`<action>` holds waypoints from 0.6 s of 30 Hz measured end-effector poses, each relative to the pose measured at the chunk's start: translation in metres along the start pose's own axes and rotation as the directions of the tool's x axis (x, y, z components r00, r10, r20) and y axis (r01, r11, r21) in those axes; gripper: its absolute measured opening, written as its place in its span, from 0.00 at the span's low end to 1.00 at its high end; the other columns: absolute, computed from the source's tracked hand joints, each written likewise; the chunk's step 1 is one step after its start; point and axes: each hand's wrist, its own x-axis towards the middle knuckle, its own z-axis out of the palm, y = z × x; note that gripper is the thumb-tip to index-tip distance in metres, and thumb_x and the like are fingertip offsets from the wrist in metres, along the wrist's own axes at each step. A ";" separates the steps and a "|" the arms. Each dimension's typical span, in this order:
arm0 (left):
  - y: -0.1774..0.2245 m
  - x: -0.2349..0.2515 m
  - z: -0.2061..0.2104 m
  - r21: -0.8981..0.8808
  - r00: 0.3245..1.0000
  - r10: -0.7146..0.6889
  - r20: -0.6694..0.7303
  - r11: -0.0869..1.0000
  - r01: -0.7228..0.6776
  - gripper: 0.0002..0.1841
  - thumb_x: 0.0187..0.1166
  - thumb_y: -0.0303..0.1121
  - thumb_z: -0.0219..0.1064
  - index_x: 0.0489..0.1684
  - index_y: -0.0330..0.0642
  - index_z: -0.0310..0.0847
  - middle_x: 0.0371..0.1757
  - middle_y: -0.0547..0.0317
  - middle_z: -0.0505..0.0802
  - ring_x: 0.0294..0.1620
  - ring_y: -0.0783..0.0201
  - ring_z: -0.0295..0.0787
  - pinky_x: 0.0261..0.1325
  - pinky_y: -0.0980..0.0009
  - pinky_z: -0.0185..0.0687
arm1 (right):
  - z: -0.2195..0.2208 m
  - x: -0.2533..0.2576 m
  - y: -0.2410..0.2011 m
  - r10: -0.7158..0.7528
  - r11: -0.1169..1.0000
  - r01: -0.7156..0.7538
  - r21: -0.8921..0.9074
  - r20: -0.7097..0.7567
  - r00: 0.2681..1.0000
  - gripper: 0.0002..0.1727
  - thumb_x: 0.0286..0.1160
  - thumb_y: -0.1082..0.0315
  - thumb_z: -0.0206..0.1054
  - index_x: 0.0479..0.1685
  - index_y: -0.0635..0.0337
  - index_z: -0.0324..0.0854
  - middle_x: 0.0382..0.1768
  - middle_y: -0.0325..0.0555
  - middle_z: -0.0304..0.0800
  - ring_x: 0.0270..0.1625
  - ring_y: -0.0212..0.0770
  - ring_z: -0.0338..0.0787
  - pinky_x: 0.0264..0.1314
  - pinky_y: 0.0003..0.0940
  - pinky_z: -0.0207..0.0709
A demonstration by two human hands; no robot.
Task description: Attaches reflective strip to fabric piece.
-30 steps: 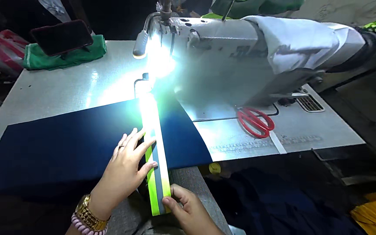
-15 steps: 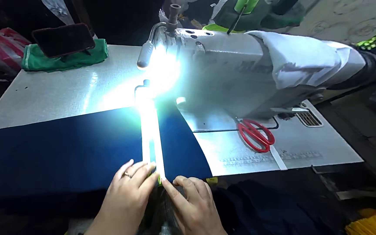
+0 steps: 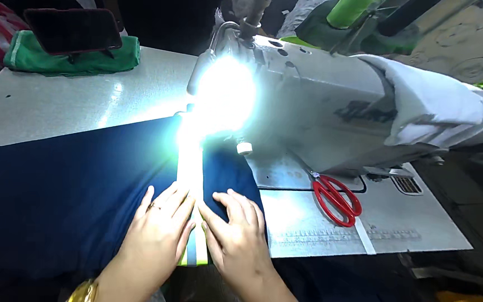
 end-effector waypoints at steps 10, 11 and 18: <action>-0.045 0.080 -0.001 -0.034 0.980 0.011 0.198 0.999 -0.005 0.28 0.90 0.49 0.45 0.84 0.51 0.74 0.86 0.58 0.77 0.87 0.54 0.70 0.86 0.34 0.54 | 0.018 0.072 0.024 0.002 1.000 -0.001 -0.025 0.043 0.999 0.21 0.81 0.52 0.57 0.61 0.36 0.93 0.60 0.47 0.89 0.69 0.55 0.82 0.71 0.57 0.72; -0.046 0.083 -0.004 -0.026 0.976 0.010 0.218 1.000 -0.005 0.28 0.90 0.49 0.46 0.85 0.50 0.73 0.86 0.57 0.75 0.88 0.53 0.69 0.86 0.34 0.54 | 0.015 0.074 0.024 0.019 1.000 -0.021 0.023 0.066 0.998 0.20 0.80 0.52 0.58 0.61 0.37 0.93 0.61 0.46 0.88 0.69 0.54 0.81 0.71 0.56 0.72; -0.006 0.012 -0.020 -0.127 0.992 0.047 0.121 0.991 -0.031 0.27 0.83 0.55 0.56 0.76 0.53 0.82 0.83 0.61 0.80 0.87 0.60 0.71 0.85 0.43 0.65 | -0.002 -0.001 0.012 0.044 0.880 -0.044 0.473 0.011 0.999 0.15 0.83 0.64 0.60 0.55 0.52 0.92 0.48 0.34 0.93 0.54 0.29 0.89 0.60 0.26 0.84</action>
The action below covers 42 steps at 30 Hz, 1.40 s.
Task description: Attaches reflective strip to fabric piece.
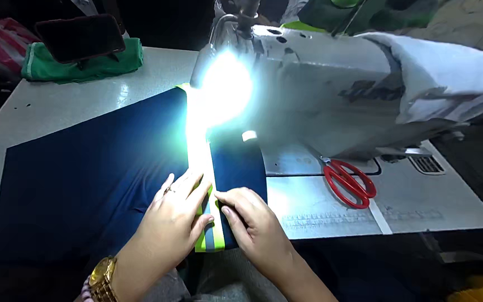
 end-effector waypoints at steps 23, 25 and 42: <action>-0.010 0.024 0.008 0.147 0.997 -0.080 0.018 0.986 0.076 0.24 0.86 0.48 0.53 0.72 0.52 0.85 0.79 0.62 0.84 0.84 0.59 0.75 0.82 0.41 0.67 | 0.008 0.046 0.024 -0.135 0.938 0.145 -0.314 0.052 0.989 0.16 0.74 0.65 0.63 0.53 0.44 0.96 0.54 0.39 0.92 0.61 0.44 0.87 0.63 0.40 0.83; -0.017 0.040 0.001 0.130 0.992 -0.092 0.088 0.988 0.080 0.25 0.86 0.47 0.54 0.78 0.50 0.81 0.83 0.60 0.80 0.85 0.58 0.73 0.85 0.40 0.62 | 0.005 0.062 0.025 -0.133 0.937 0.151 -0.316 0.078 0.988 0.17 0.73 0.65 0.64 0.55 0.46 0.95 0.54 0.42 0.91 0.61 0.48 0.87 0.60 0.43 0.83; 0.013 -0.059 -0.048 0.052 0.981 -0.184 -0.062 0.981 0.187 0.16 0.85 0.39 0.61 0.62 0.45 0.88 0.54 0.46 0.93 0.54 0.44 0.92 0.51 0.46 0.87 | -0.048 -0.037 0.015 -0.178 0.958 0.212 -0.194 0.178 0.968 0.17 0.89 0.57 0.58 0.62 0.48 0.89 0.64 0.41 0.92 0.71 0.41 0.87 0.75 0.43 0.79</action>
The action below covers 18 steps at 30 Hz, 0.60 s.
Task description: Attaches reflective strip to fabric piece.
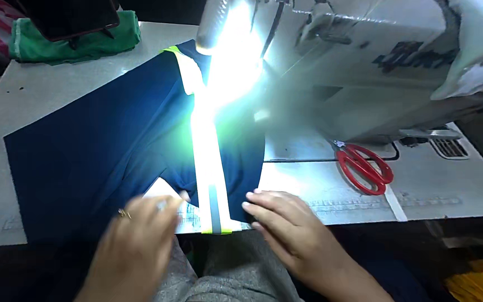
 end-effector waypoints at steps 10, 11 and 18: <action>-0.100 -0.020 -0.092 0.062 0.894 -0.120 0.431 0.993 0.104 0.10 0.83 0.27 0.64 0.47 0.28 0.88 0.47 0.31 0.91 0.52 0.30 0.89 0.57 0.30 0.77 | -0.006 -0.010 0.040 0.013 0.999 -0.012 0.038 -0.031 0.999 0.13 0.86 0.58 0.58 0.41 0.44 0.91 0.59 0.34 0.94 0.73 0.38 0.86 0.77 0.42 0.78; -0.099 -0.023 -0.100 0.064 0.897 -0.159 0.412 0.987 0.145 0.12 0.84 0.30 0.65 0.50 0.27 0.87 0.49 0.29 0.90 0.55 0.29 0.88 0.60 0.31 0.78 | -0.009 -0.010 0.039 0.012 1.000 -0.012 0.029 -0.024 1.000 0.14 0.87 0.55 0.57 0.44 0.44 0.91 0.61 0.34 0.93 0.73 0.38 0.85 0.78 0.43 0.77; -0.143 -0.009 -0.042 0.177 0.971 -0.234 0.042 0.959 0.223 0.37 0.85 0.58 0.47 0.85 0.41 0.71 0.85 0.28 0.71 0.84 0.20 0.62 0.76 0.18 0.51 | 0.007 0.002 0.026 -0.033 0.999 0.033 -0.028 -0.003 0.999 0.15 0.87 0.52 0.60 0.59 0.38 0.92 0.63 0.35 0.91 0.72 0.39 0.85 0.76 0.43 0.77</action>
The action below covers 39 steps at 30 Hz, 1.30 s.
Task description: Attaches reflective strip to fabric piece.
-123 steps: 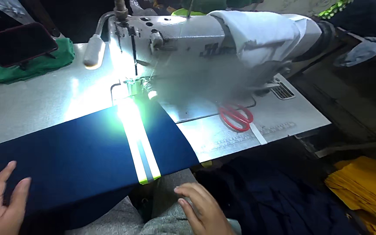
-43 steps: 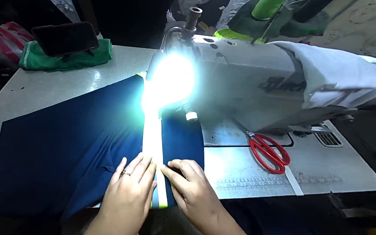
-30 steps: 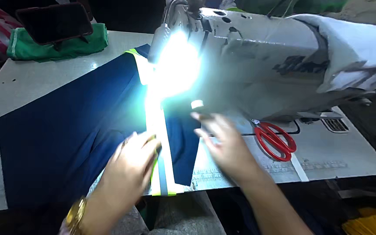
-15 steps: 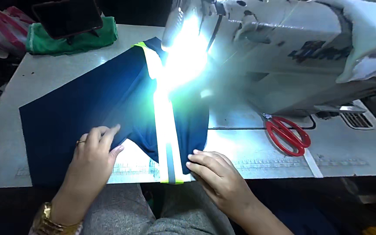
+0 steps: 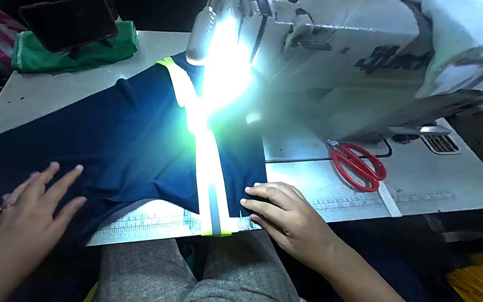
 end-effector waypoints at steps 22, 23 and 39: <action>-0.040 0.129 -0.004 0.085 0.980 0.019 -0.201 0.996 -0.001 0.29 0.88 0.38 0.59 0.86 0.34 0.65 0.90 0.25 0.59 0.89 0.23 0.54 0.80 0.19 0.47 | -0.105 -0.005 0.052 0.569 0.738 -0.546 -0.397 -0.070 0.820 0.19 0.85 0.71 0.61 0.69 0.73 0.80 0.65 0.75 0.82 0.65 0.76 0.85 0.64 0.74 0.75; -0.017 0.116 -0.005 -0.001 0.975 0.008 -0.221 1.000 -0.008 0.27 0.88 0.38 0.59 0.84 0.37 0.68 0.88 0.35 0.67 0.87 0.34 0.65 0.81 0.29 0.60 | -0.108 -0.007 0.059 0.632 0.684 -0.596 -0.420 -0.066 0.772 0.19 0.84 0.73 0.63 0.69 0.75 0.79 0.64 0.78 0.82 0.63 0.78 0.85 0.61 0.75 0.75; 0.189 -0.077 0.099 -0.897 0.883 0.175 0.435 0.004 0.441 0.08 0.79 0.25 0.69 0.51 0.35 0.85 0.45 0.67 0.96 0.49 0.76 0.93 0.58 0.72 0.89 | -0.142 0.004 0.096 0.539 0.699 -0.711 0.082 0.592 0.599 0.28 0.60 0.45 0.80 0.55 0.50 0.81 0.25 0.35 0.86 0.24 0.29 0.84 0.24 0.28 0.79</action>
